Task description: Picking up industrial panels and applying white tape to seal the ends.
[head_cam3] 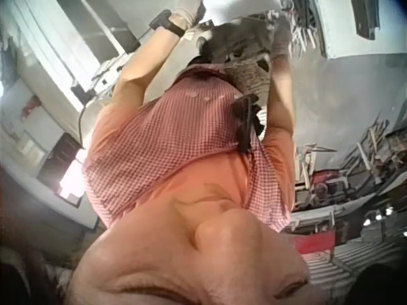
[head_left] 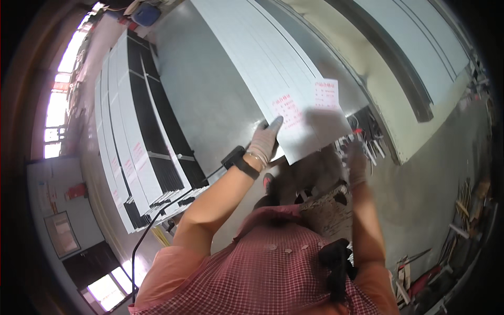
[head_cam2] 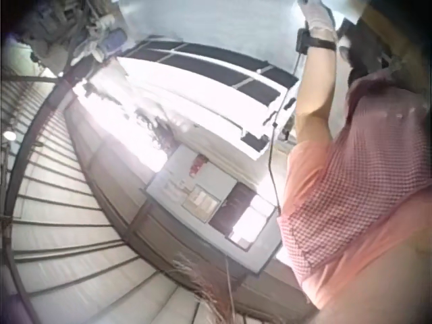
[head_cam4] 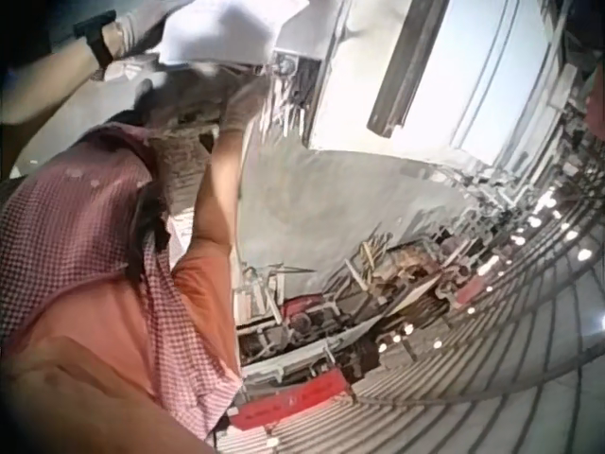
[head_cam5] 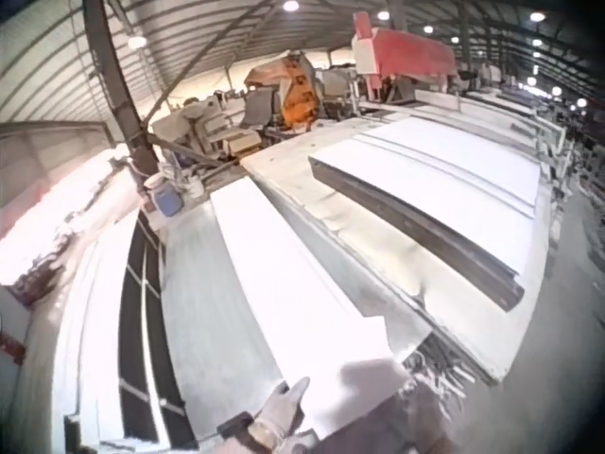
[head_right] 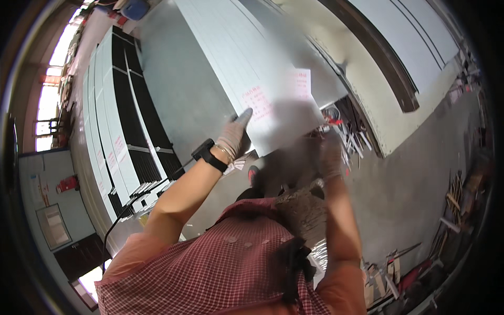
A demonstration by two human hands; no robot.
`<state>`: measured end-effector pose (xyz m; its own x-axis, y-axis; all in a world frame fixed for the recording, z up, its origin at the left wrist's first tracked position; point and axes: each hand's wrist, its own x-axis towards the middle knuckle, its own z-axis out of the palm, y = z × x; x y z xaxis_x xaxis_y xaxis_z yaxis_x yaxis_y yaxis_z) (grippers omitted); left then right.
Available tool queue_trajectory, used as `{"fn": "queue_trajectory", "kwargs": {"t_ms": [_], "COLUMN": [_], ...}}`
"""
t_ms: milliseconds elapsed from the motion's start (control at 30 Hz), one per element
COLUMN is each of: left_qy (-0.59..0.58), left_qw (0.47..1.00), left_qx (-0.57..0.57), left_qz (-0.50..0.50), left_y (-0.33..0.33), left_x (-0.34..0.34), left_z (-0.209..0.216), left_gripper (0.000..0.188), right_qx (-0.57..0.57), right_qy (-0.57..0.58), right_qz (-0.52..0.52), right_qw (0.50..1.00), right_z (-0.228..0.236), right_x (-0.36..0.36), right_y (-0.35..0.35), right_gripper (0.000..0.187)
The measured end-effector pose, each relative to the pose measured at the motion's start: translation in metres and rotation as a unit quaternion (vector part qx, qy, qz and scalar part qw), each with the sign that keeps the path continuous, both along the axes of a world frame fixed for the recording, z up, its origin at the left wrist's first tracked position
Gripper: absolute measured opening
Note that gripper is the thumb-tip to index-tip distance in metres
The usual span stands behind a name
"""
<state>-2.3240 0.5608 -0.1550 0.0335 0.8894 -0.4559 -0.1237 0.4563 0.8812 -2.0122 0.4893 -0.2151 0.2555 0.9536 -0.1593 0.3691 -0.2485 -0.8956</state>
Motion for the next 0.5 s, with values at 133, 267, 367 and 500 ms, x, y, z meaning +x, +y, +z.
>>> {"fn": "queue_trajectory", "kwargs": {"t_ms": [133,267,367,500], "left_qy": [-0.093,0.024,0.025,0.094], "left_qw": [0.987,0.998,0.991,0.99], "left_qx": [-0.112,-0.061,-0.084,-0.104], "left_qz": [0.075,0.021,0.098,-0.02], "left_y": [0.009,0.001,-0.042,-0.095], "left_x": [-0.004,0.018,0.015,0.048], "left_z": [0.044,0.066,0.015,0.04], "left_gripper": [0.069,0.062,0.059,0.062], "right_qx": [-0.001,0.043,-0.013,-0.026], "right_qy": [0.428,0.31,0.486,0.121], "right_qz": [-0.093,-0.064,-0.067,0.11], "right_qw": [0.899,0.948,0.871,0.986], "right_z": [0.024,0.004,0.043,-0.007], "right_x": [-0.125,-0.115,-0.102,-0.002], "right_y": [-0.023,-0.03,-0.04,-0.072], "right_gripper": [0.045,0.054,0.051,0.052]}}
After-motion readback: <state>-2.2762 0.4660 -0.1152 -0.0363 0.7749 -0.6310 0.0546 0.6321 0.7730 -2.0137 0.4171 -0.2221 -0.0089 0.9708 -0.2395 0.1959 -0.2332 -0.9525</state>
